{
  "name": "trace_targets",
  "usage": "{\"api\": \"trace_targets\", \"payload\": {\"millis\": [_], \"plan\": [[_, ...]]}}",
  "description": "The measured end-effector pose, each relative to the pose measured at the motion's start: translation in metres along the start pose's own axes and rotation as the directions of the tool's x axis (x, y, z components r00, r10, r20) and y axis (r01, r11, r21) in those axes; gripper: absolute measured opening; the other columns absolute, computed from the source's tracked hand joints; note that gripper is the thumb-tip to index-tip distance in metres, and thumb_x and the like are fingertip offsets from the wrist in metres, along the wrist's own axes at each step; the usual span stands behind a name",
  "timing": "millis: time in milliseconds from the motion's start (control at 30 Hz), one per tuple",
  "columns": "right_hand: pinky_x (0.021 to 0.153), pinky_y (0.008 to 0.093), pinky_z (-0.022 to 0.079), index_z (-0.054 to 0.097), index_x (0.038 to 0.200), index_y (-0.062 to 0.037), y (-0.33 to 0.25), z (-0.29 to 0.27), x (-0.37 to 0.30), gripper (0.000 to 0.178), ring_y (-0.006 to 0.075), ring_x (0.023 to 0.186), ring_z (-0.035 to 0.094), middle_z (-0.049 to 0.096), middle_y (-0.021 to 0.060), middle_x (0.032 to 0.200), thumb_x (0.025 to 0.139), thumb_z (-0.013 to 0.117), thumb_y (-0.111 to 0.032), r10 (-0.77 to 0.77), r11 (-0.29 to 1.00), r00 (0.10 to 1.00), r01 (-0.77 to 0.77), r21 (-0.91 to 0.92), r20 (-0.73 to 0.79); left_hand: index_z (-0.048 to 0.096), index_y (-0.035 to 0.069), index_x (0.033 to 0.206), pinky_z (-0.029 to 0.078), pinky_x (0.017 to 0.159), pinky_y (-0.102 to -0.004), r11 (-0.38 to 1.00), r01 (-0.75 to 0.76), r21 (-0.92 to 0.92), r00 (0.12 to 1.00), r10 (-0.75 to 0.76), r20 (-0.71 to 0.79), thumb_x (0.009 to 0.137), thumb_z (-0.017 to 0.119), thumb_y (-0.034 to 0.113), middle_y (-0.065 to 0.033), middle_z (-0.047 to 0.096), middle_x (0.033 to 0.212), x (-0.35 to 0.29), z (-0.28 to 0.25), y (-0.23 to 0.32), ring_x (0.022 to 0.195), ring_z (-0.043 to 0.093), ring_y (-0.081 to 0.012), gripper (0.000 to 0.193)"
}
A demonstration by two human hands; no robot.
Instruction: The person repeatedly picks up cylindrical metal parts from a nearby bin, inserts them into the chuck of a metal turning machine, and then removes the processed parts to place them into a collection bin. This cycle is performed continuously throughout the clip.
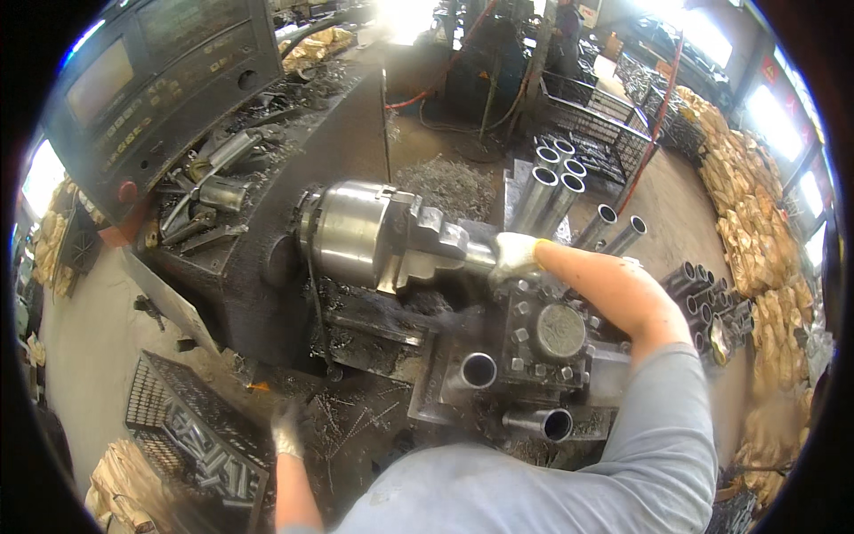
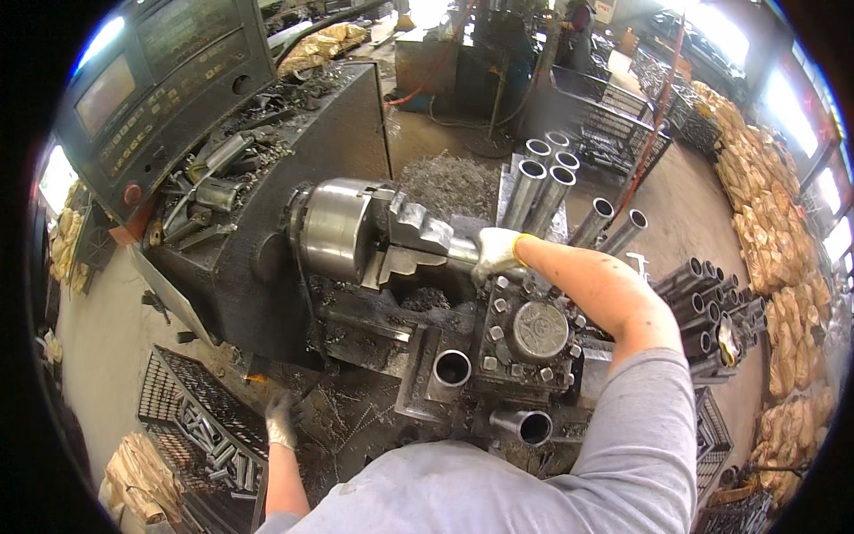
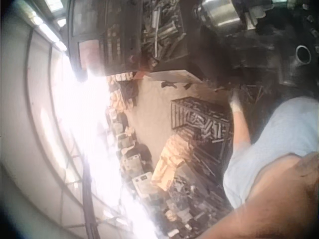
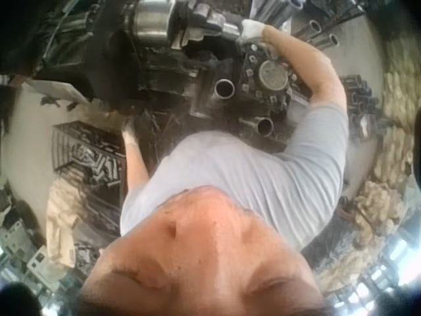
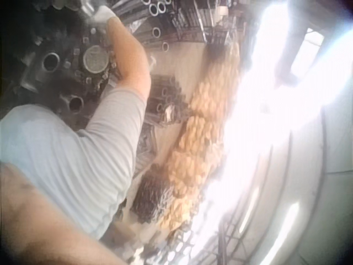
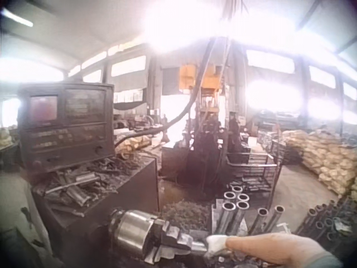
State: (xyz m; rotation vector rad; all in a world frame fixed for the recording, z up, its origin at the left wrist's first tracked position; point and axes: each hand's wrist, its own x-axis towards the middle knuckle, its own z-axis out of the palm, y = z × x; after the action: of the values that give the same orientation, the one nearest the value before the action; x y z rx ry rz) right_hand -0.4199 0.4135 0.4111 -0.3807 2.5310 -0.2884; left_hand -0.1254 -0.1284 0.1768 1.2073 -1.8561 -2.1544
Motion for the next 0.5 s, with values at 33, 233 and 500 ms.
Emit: {"api": "trace_targets", "payload": {"millis": [33,233,500], "plan": [[0.087,0.0465,0.061,0.075,0.117,0.0032,-0.005,0.003,0.004,0.073,0.0391,0.096,0.077,0.077,0.0282,0.105,0.066,0.084,-0.049,-0.043,0.997,0.999,0.042,-0.059,-0.019,0.066,0.009,0.125,0.057,0.065,-0.0376,0.995,-0.044,-0.092,0.997,0.038,-0.064,0.105,0.066,0.03,-0.0034,0.071,0.094,0.013,-0.015,-0.004,0.078,0.067,-0.0195,0.029],[0.093,0.0459,0.06,0.074,0.121,0.0049,0.002,-0.014,-0.009,0.067,0.0383,0.104,0.076,0.079,0.0233,0.109,0.082,0.078,-0.05,-0.159,0.987,0.983,0.158,-0.026,-0.086,0.063,0.017,0.101,0.046,0.061,-0.0359,0.893,-0.106,-0.438,0.994,0.09,-0.057,0.109,0.056,0.046,0.002,0.059,0.078,0.074,-0.06,0.014,0.066,0.055,-0.0171,0.031],[0.088,0.041,0.06,0.069,0.132,0.0023,-0.007,-0.008,0.009,0.076,0.0255,0.097,0.073,0.077,0.0199,0.114,0.074,0.09,-0.041,-0.088,0.932,0.988,0.128,0.34,-0.13,0.057,0.018,0.084,0.038,0.052,-0.0298,0.932,-0.036,-0.361,0.997,0.01,-0.072,0.109,0.054,0.037,0.0029,0.053,0.066,0.074,-0.057,0.043,0.054,0.048,-0.0127,0.031]]}}
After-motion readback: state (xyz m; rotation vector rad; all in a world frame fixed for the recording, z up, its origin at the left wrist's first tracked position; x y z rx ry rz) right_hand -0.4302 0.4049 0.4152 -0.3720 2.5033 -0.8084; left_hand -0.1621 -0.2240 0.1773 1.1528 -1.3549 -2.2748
